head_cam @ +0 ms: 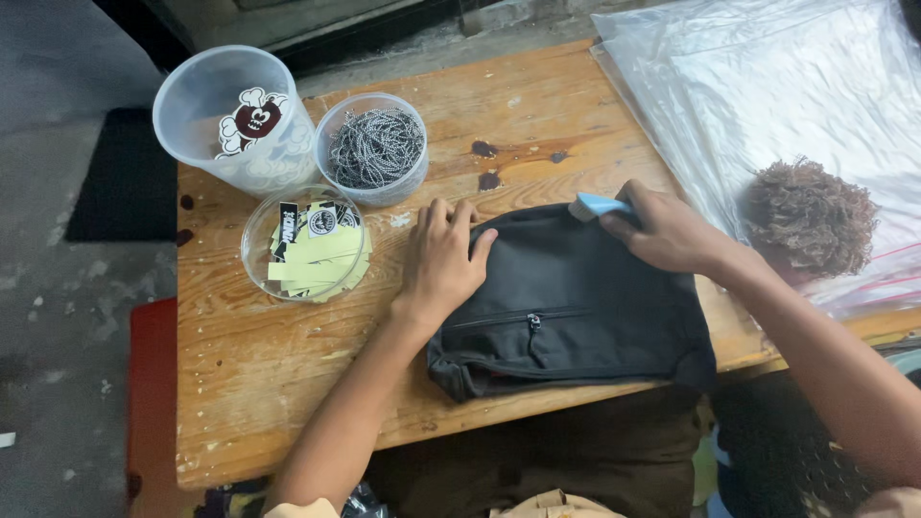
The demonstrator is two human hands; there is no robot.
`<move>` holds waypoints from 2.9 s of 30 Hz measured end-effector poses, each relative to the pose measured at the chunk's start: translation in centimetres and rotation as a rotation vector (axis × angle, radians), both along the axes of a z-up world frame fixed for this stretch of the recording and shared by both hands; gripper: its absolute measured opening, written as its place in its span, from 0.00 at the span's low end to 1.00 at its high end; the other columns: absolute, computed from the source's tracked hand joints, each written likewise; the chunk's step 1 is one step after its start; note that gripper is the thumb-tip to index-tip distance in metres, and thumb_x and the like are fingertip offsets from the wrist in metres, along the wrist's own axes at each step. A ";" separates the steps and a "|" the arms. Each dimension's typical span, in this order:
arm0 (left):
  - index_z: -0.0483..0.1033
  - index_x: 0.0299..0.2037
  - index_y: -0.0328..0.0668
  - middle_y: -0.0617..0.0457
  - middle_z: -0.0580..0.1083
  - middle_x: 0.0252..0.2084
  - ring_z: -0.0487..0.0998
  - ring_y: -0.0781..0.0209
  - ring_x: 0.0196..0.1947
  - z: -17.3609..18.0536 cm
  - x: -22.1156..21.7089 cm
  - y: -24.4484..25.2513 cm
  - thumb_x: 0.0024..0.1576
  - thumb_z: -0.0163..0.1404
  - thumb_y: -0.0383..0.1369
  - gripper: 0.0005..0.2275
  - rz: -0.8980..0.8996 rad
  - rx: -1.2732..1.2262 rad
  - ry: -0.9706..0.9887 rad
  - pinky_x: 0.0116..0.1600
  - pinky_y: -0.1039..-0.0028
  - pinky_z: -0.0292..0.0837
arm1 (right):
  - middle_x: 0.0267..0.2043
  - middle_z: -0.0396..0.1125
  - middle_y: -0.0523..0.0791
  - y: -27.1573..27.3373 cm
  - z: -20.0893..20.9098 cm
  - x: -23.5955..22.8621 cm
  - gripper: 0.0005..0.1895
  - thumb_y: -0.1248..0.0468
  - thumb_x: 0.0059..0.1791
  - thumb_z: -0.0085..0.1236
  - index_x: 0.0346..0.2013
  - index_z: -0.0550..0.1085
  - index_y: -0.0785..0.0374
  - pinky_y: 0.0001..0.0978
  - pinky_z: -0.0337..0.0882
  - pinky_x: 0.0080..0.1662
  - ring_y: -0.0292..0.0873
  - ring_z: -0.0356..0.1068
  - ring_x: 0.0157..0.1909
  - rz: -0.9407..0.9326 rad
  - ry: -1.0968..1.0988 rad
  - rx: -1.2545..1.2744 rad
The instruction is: The person picks up a bear-themed sticker and places it onto a black pouch, then puts the pouch into a basket and places a brown pom-pom into a plastic bag before sealing it.
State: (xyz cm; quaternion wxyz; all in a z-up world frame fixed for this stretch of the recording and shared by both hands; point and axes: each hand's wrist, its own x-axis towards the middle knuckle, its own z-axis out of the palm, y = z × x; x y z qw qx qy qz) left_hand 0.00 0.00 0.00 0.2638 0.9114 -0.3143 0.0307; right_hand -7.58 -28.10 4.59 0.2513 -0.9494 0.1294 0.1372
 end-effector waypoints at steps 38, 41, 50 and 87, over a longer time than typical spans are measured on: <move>0.79 0.46 0.36 0.50 0.80 0.42 0.80 0.61 0.43 14.9 -11.3 -3.4 0.50 0.57 0.31 0.14 0.370 -1.282 0.644 0.49 0.69 0.77 | 0.44 0.72 0.52 -0.4 -0.2 -6.3 0.14 0.50 0.50 0.55 0.32 0.67 0.54 0.47 0.68 0.47 0.56 0.72 0.44 -0.622 -0.296 1.593; 0.77 0.46 0.33 0.46 0.78 0.42 0.77 0.57 0.44 13.1 -10.0 -2.8 0.48 0.61 0.26 0.15 0.606 -1.455 0.816 0.47 0.60 0.77 | 0.36 0.63 0.44 0.6 0.6 -5.8 0.12 0.59 0.45 0.60 0.34 0.64 0.56 0.42 0.62 0.41 0.49 0.65 0.43 -0.682 -0.272 1.328; 0.80 0.43 0.33 0.45 0.79 0.39 0.78 0.57 0.41 1.4 -10.6 5.5 0.50 0.64 0.35 0.16 0.500 -0.744 1.034 0.41 0.61 0.81 | 0.41 0.69 0.63 -2.0 0.2 -3.5 0.23 0.61 0.44 0.62 0.46 0.63 0.67 0.64 0.66 0.49 0.70 0.70 0.50 -0.277 -0.217 0.165; 0.78 0.41 0.42 0.51 0.75 0.34 0.81 0.50 0.38 8.0 0.9 9.3 0.58 0.52 0.33 0.05 0.075 -0.328 -0.090 0.43 0.65 0.77 | 0.31 0.72 0.49 9.6 0.1 20.9 0.07 0.59 0.46 0.63 0.34 0.79 0.59 0.43 0.74 0.36 0.52 0.74 0.35 0.528 -0.720 -0.019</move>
